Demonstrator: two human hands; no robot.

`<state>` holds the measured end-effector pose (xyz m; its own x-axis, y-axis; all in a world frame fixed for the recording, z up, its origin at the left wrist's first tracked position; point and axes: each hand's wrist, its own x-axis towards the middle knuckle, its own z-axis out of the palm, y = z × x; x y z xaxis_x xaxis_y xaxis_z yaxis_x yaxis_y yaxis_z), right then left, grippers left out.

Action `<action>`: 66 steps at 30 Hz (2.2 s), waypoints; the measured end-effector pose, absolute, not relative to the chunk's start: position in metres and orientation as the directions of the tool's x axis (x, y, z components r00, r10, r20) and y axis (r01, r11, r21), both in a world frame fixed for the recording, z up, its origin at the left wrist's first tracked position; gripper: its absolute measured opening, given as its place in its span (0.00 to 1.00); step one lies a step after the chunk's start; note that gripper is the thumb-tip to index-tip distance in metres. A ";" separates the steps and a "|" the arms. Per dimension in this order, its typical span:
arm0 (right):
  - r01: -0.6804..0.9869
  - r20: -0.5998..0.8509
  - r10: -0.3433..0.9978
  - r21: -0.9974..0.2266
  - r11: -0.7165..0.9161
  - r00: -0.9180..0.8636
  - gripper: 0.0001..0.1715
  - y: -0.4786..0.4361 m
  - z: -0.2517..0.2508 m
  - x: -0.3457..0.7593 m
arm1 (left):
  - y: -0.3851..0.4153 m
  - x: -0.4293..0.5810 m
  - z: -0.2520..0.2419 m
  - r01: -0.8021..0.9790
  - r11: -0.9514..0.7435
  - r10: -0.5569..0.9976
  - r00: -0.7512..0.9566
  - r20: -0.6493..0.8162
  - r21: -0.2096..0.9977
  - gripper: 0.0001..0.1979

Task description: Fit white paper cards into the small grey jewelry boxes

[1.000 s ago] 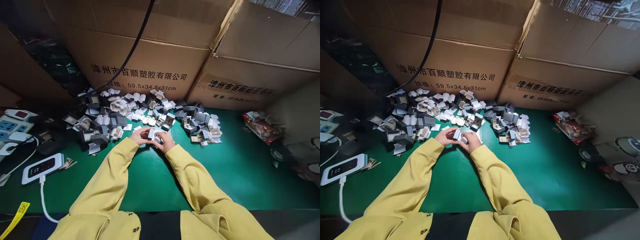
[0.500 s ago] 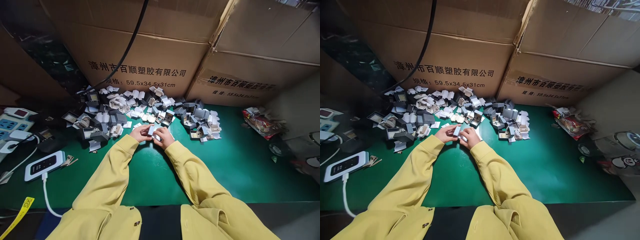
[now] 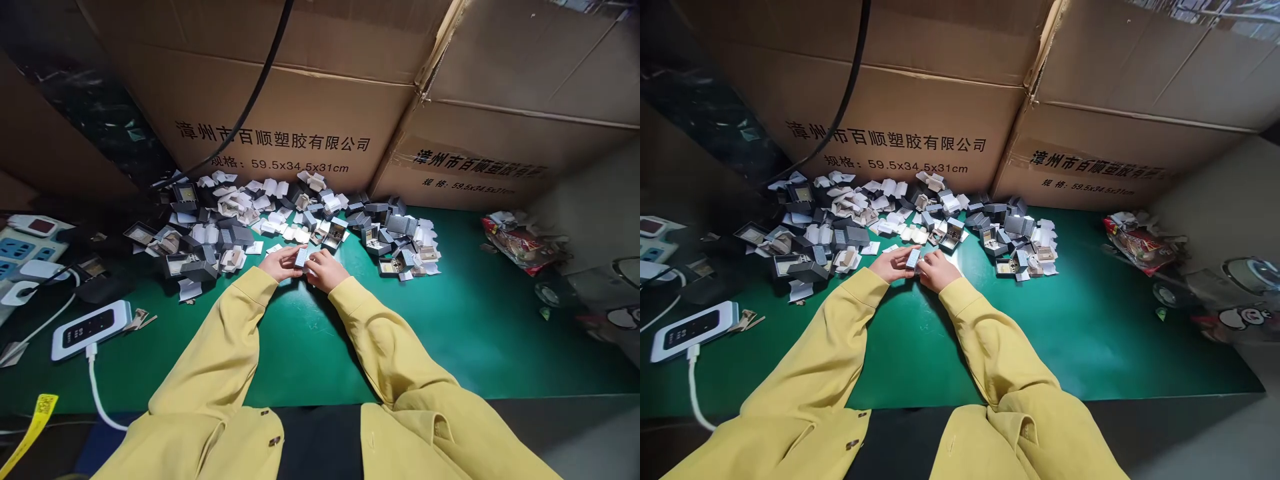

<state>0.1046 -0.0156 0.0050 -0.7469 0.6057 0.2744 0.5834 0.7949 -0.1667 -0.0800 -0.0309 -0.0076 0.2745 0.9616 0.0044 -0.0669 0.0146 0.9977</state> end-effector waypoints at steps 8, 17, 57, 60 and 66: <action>0.462 0.325 0.443 -0.018 0.887 -0.836 0.09 -0.009 0.016 0.109 | -0.029 -0.081 -0.010 -0.091 0.017 0.958 0.286 0.010 0.996 0.38; 0.601 0.329 0.572 -0.018 0.799 -0.751 0.11 -0.026 0.007 0.103 | -0.027 -0.085 -0.006 -0.054 0.053 0.944 0.327 -0.032 0.997 0.39; 0.571 0.360 0.573 -0.125 0.811 -0.736 0.12 -0.026 0.000 0.098 | -0.028 -0.088 -0.002 -0.211 0.113 0.928 0.371 -0.027 0.971 0.38; 0.576 0.345 0.590 -0.154 0.803 -0.730 0.12 -0.027 -0.001 0.097 | -0.028 -0.088 -0.001 -0.186 0.121 0.930 0.365 -0.046 0.975 0.37; 0.542 0.393 0.601 -0.262 0.798 -0.696 0.12 -0.027 -0.006 0.098 | -0.025 -0.091 -0.004 -0.120 0.105 0.915 0.401 -0.049 0.987 0.40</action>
